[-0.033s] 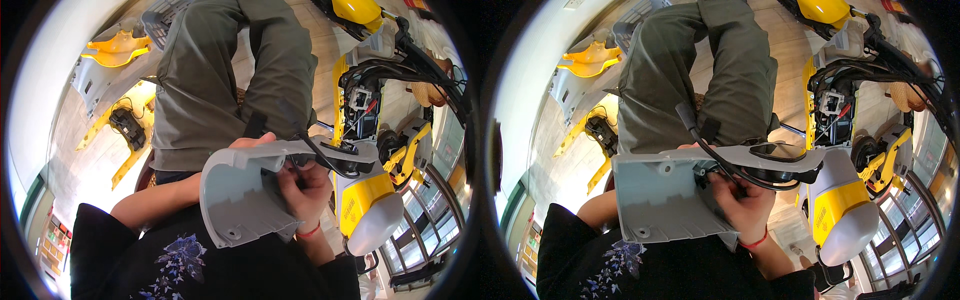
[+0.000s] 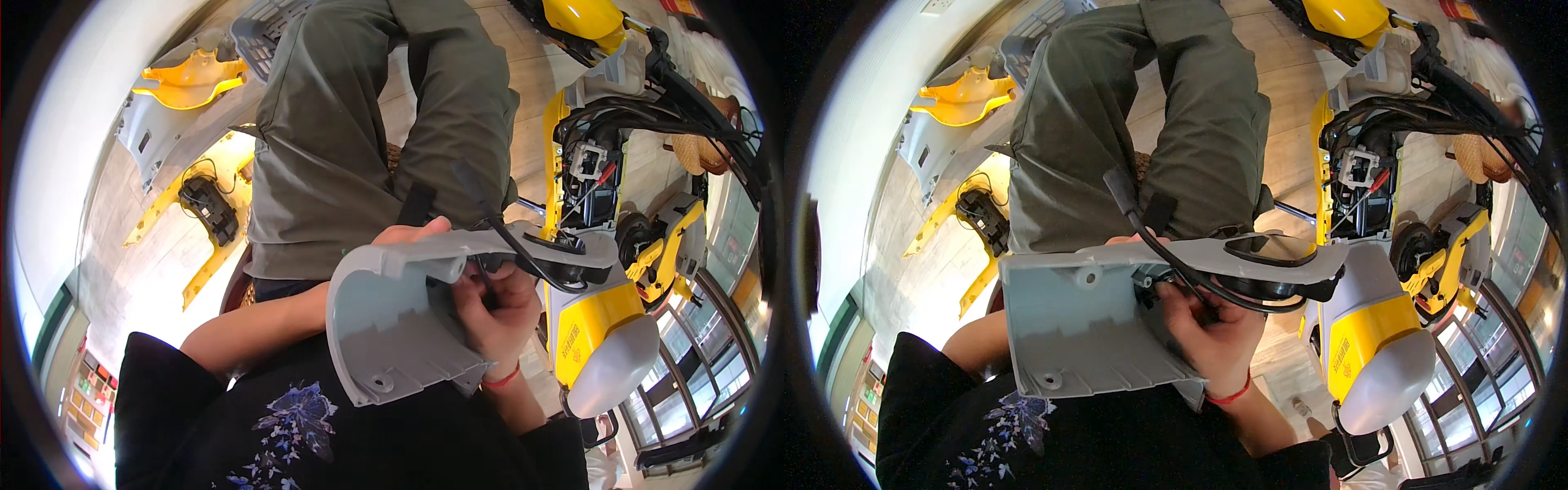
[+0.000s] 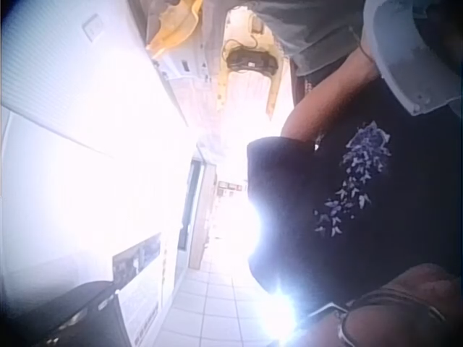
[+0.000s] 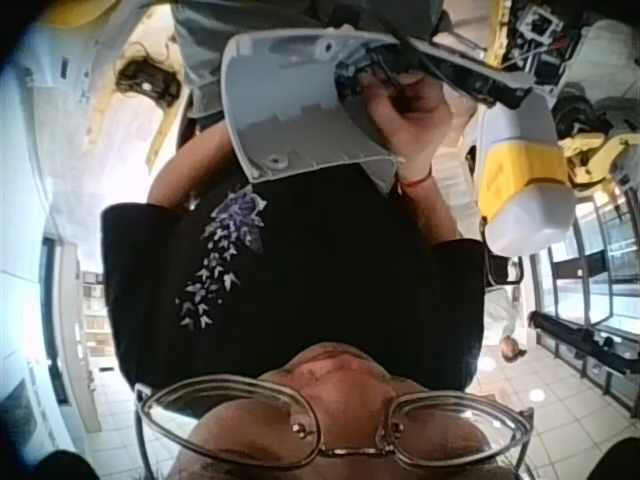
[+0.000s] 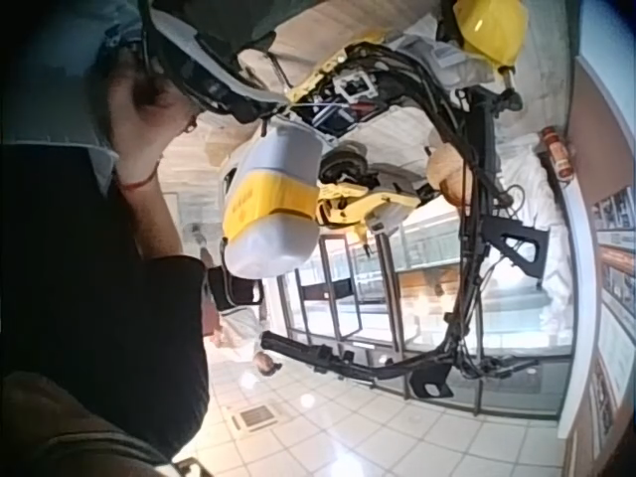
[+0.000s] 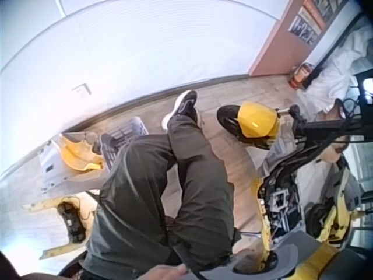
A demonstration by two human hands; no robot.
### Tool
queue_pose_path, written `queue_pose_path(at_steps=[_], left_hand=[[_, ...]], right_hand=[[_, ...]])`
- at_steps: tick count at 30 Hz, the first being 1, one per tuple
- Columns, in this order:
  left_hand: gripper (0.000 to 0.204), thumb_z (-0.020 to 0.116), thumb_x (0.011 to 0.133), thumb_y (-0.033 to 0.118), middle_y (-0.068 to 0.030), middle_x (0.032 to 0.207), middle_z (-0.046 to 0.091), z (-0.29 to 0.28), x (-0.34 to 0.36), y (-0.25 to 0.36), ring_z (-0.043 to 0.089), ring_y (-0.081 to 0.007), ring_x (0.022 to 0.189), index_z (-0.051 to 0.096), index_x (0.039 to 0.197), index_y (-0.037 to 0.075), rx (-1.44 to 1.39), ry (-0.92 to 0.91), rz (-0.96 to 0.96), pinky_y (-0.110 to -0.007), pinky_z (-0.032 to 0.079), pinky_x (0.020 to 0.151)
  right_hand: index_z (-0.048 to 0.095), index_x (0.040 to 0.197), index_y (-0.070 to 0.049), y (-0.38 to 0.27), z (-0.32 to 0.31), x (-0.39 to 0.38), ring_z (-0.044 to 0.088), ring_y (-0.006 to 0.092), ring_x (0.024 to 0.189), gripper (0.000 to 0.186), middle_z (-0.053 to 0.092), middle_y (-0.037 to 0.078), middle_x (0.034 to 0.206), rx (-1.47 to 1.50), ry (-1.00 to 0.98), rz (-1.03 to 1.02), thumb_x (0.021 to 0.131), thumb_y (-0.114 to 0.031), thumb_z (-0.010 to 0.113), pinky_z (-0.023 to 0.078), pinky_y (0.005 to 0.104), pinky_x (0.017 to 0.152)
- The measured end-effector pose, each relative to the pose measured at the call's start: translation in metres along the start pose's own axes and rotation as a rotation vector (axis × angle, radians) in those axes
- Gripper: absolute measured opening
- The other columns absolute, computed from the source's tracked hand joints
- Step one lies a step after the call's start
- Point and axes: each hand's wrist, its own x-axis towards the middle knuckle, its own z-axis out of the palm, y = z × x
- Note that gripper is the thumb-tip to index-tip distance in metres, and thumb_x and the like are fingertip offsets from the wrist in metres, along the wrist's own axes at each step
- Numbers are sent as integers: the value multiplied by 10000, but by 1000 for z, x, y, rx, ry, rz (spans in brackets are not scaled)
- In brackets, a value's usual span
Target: Repairing or assembling a motorcycle plastic fairing component and its internal wiring/hardware.
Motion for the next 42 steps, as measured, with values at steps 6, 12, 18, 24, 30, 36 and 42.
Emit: queue_pose_path(at_steps=[6, 12, 18, 24, 30, 36, 42], left_hand=[[435, 450, 1027, 413, 25, 886, 630, -2, 3, 5, 550, -57, 818, 664, 1020, 35, 393, 17, 58, -254, 455, 726], [471, 377, 1052, 398, -14, 844, 623, 2, 5, 0, 531, -82, 775, 630, 951, 13, 99, 133, -35, -279, 445, 713], [521, 298, 1062, 374, -81, 771, 606, 12, 0, 12, 503, -148, 699, 610, 889, -6, 963, -5, 335, -320, 438, 694], [545, 300, 1062, 375, -85, 734, 600, 2, 5, 3, 484, -155, 689, 605, 836, -16, 874, 67, 280, -324, 431, 698], [553, 308, 1059, 397, -77, 735, 594, -1, 8, -2, 488, -147, 703, 606, 845, -17, 617, 46, 194, -322, 430, 702], [563, 301, 1058, 413, -64, 731, 586, 2, 5, 0, 486, -139, 700, 604, 834, -5, 624, 46, 195, -322, 425, 698], [568, 293, 1058, 419, -52, 728, 580, 9, 0, 4, 478, -133, 696, 600, 822, 3, 603, 30, 193, -320, 420, 692]], right_hand=[[581, 953, -18, 3, 3, -5, 575, 56, 657, 139, 679, 67, 854, -2, 83, 18, 861, 37, 670, 429, 189, 591], [582, 961, -3, 27, -2, -3, 590, 80, 649, 169, 675, 89, 848, -326, 77, -317, 845, 3, 704, 469, 216, 601], [719, 960, -43, 35, -8, -8, 702, 260, 840, 275, 718, 126, 941, -566, 152, -538, 707, -69, 822, 536, 338, 735], [706, 929, -22, 26, -10, -8, 699, 259, 818, 239, 714, 126, 915, -663, 162, -603, 723, -73, 816, 536, 338, 722], [691, 898, -25, 18, -7, -5, 695, 268, 799, 206, 712, 123, 898, -719, 149, -548, 737, -76, 809, 531, 345, 705], [690, 950, -39, 18, -12, -1, 689, 278, 826, 234, 710, 116, 933, -789, 67, -669, 743, -73, 794, 515, 362, 755], [703, 1013, -61, 18, -26, 2, 679, 262, 925, 291, 706, 98, 1017, -948, 0, -813, 736, -89, 787, 497, 370, 831]])
